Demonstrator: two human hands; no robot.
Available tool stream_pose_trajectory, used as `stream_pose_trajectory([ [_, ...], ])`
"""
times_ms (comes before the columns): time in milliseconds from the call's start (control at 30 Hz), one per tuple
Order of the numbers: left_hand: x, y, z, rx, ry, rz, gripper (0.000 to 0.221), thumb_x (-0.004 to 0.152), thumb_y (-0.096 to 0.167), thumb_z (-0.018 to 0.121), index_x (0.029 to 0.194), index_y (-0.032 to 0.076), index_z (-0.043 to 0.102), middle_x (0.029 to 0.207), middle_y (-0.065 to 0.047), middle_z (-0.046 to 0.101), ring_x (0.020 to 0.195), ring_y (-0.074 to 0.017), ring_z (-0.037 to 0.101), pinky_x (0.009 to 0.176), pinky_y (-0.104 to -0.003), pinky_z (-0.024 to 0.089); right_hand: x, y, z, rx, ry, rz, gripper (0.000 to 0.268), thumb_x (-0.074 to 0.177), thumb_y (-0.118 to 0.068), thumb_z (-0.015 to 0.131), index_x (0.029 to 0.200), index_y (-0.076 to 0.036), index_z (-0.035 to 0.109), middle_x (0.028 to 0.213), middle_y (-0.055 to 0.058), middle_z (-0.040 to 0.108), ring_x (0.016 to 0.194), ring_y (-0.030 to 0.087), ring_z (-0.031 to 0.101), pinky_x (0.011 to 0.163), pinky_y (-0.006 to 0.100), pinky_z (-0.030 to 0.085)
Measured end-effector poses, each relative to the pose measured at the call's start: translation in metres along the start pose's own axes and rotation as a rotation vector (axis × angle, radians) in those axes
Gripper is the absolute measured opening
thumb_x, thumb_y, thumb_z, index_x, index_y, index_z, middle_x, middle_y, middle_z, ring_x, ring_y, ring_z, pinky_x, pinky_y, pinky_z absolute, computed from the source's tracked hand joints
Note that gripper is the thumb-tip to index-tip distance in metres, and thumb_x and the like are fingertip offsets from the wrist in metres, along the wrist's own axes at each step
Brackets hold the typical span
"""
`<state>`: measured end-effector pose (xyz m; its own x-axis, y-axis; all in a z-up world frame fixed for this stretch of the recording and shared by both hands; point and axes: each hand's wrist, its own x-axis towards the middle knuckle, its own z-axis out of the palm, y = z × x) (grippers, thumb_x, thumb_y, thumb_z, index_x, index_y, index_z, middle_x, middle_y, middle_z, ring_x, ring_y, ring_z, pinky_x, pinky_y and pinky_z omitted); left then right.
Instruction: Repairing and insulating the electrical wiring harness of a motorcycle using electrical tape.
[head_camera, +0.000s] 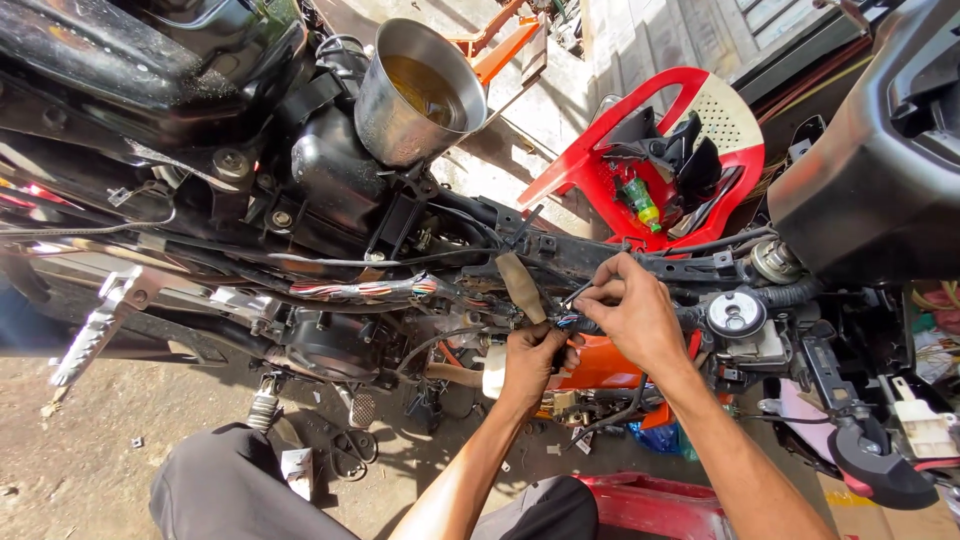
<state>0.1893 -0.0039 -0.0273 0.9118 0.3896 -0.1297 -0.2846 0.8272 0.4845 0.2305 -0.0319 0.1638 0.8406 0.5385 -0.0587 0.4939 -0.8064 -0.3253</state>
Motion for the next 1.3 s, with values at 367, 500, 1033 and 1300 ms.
stream_pose_trajectory([
  [367,-0.034,0.007,-0.020,0.233,0.012,0.160,0.023,0.097,0.015,0.075,0.107,-0.006,0.077,0.070,-0.016,0.072,0.064,-0.0187,0.072,0.058,-0.024,0.054,0.000,0.008,0.011,-0.014,0.068,-0.040,0.030,0.080,-0.018,0.080,0.098,-0.015,0.056,0.087,0.003,0.082,0.097,0.023,0.076,0.096,0.040,0.053],
  [500,-0.049,-0.003,-0.021,0.150,0.018,0.060,0.025,0.100,0.014,0.071,0.109,-0.008,0.075,0.074,-0.020,0.074,0.066,-0.0203,0.073,0.063,-0.027,0.059,-0.003,0.007,0.009,0.014,0.114,-0.074,0.028,0.083,-0.014,0.079,0.097,-0.012,0.055,0.088,0.006,0.082,0.095,0.024,0.076,0.097,0.041,0.052],
  [1033,-0.097,0.037,-0.021,0.075,-0.080,-0.032,0.029,0.095,0.015,0.071,0.108,-0.011,0.074,0.063,-0.018,0.068,0.047,-0.0190,0.060,0.047,-0.028,0.052,-0.012,0.046,0.017,-0.092,0.090,-0.426,0.015,0.094,-0.021,0.074,0.106,-0.019,0.066,0.097,-0.006,0.068,0.102,0.020,0.063,0.080,0.036,0.056],
  [1300,-0.110,0.060,0.000,0.180,-0.077,-0.009,0.022,0.098,0.015,0.069,0.094,-0.006,0.071,0.063,-0.015,0.069,0.046,-0.0174,0.060,0.049,-0.028,0.051,-0.023,0.054,0.012,-0.264,0.248,-0.921,0.029,0.092,-0.002,0.073,0.120,-0.006,0.069,0.115,0.004,0.074,0.106,0.023,0.067,0.094,0.038,0.055],
])
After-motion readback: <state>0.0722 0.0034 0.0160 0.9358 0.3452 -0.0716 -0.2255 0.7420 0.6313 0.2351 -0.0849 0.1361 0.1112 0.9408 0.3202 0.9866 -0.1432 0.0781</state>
